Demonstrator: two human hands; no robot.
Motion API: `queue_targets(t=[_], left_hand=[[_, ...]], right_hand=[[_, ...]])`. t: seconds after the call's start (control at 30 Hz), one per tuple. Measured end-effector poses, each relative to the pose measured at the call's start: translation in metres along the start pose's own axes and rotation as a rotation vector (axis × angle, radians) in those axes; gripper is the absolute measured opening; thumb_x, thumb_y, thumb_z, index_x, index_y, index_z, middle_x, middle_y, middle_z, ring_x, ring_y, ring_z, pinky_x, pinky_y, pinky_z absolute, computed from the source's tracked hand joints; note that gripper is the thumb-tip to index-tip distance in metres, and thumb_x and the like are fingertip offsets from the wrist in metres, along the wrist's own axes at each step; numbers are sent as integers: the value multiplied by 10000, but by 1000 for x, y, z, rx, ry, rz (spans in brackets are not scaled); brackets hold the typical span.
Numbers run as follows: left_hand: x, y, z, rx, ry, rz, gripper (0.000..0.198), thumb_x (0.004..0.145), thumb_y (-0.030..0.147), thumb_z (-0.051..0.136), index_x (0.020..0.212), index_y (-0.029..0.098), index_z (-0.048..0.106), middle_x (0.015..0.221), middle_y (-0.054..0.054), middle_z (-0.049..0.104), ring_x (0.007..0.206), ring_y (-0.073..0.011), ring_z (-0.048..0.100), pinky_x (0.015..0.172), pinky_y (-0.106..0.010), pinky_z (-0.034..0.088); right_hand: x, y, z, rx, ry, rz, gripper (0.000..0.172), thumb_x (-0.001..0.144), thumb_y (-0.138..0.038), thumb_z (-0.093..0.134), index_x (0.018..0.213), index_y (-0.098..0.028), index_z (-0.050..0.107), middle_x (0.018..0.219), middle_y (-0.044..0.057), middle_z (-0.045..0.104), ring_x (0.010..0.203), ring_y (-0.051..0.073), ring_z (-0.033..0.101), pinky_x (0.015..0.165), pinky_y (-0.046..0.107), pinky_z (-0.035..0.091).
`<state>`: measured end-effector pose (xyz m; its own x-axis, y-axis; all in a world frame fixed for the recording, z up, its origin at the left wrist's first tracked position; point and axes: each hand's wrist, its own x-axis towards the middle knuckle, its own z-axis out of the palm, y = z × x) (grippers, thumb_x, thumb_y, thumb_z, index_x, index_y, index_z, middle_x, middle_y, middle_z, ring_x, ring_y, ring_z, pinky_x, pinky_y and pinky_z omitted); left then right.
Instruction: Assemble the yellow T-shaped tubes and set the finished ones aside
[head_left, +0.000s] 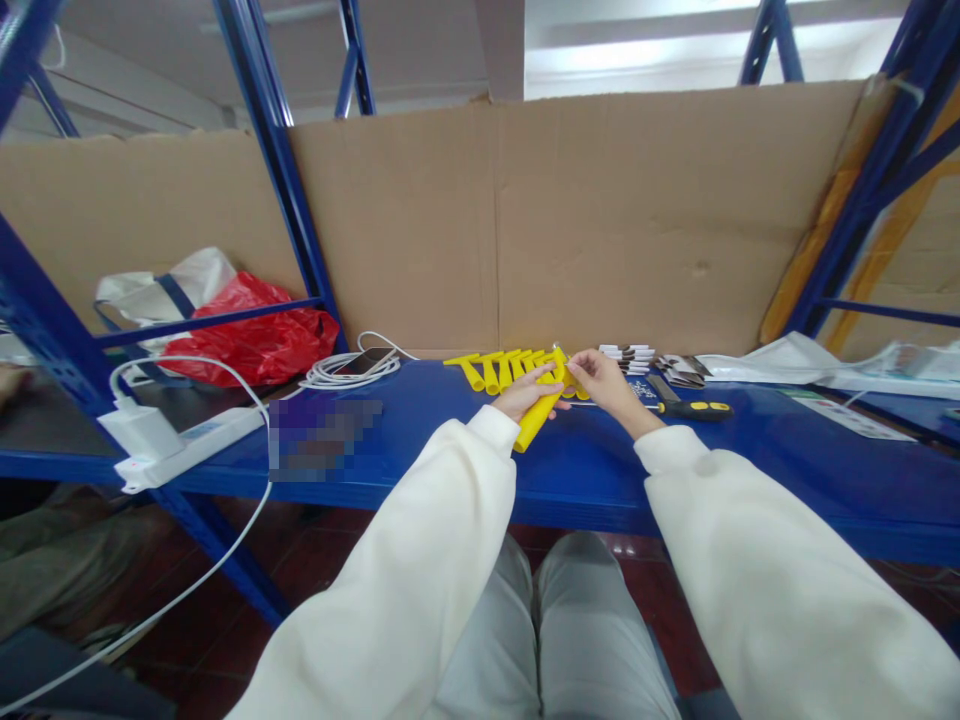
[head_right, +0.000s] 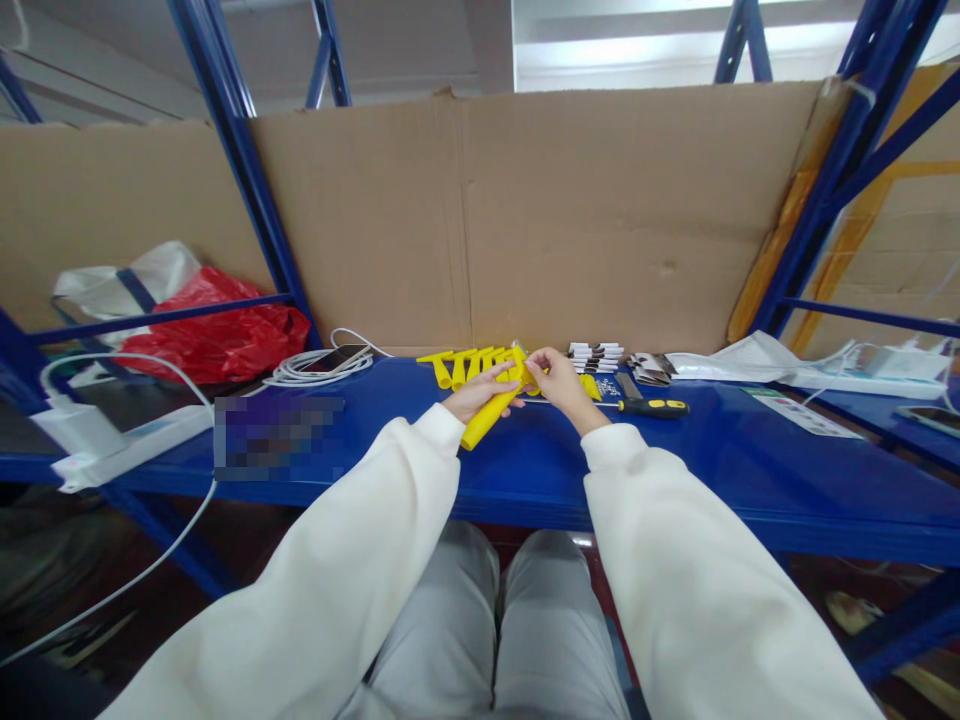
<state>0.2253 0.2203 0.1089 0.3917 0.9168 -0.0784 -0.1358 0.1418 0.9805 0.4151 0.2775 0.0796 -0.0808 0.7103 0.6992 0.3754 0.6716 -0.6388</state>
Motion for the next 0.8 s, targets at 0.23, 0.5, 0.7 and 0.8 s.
queue_targets(t=[0.23,0.5,0.7,0.8], left_hand=[[-1,-1,2,71,30,12,867,950,117,723,1740,255,392,1389,-227,770,729,-173,788,514,-198,539],[6,-6,-4,79,-9,38,877,941,102,708,1742,235,379,1280,-211,809,703,-179,776,502,-200,534],[1,-3,0,63,0,29,854,953,56,692,1739,209,396,1255,-212,812,645,-153,749,495,-199,521],[-1,-1,1,47,-11,16,848,966,45,661,1746,225,382,1240,-196,818,638,-147,741,471,-186,508]], right_hand=[[-3,-4,0,-154,12,-44,205,893,-393,692,802,-249,579,768,39,663,741,227,656,836,424,601],[-3,-3,-1,-170,-7,-68,149,891,-331,666,799,-249,582,756,27,646,703,202,620,795,377,583],[-2,-2,-4,-225,-21,-164,118,912,-317,617,817,-254,587,770,39,640,753,223,613,799,376,566],[-1,-2,-5,-288,-37,-212,100,919,-269,598,820,-253,590,796,54,647,783,236,622,816,382,560]])
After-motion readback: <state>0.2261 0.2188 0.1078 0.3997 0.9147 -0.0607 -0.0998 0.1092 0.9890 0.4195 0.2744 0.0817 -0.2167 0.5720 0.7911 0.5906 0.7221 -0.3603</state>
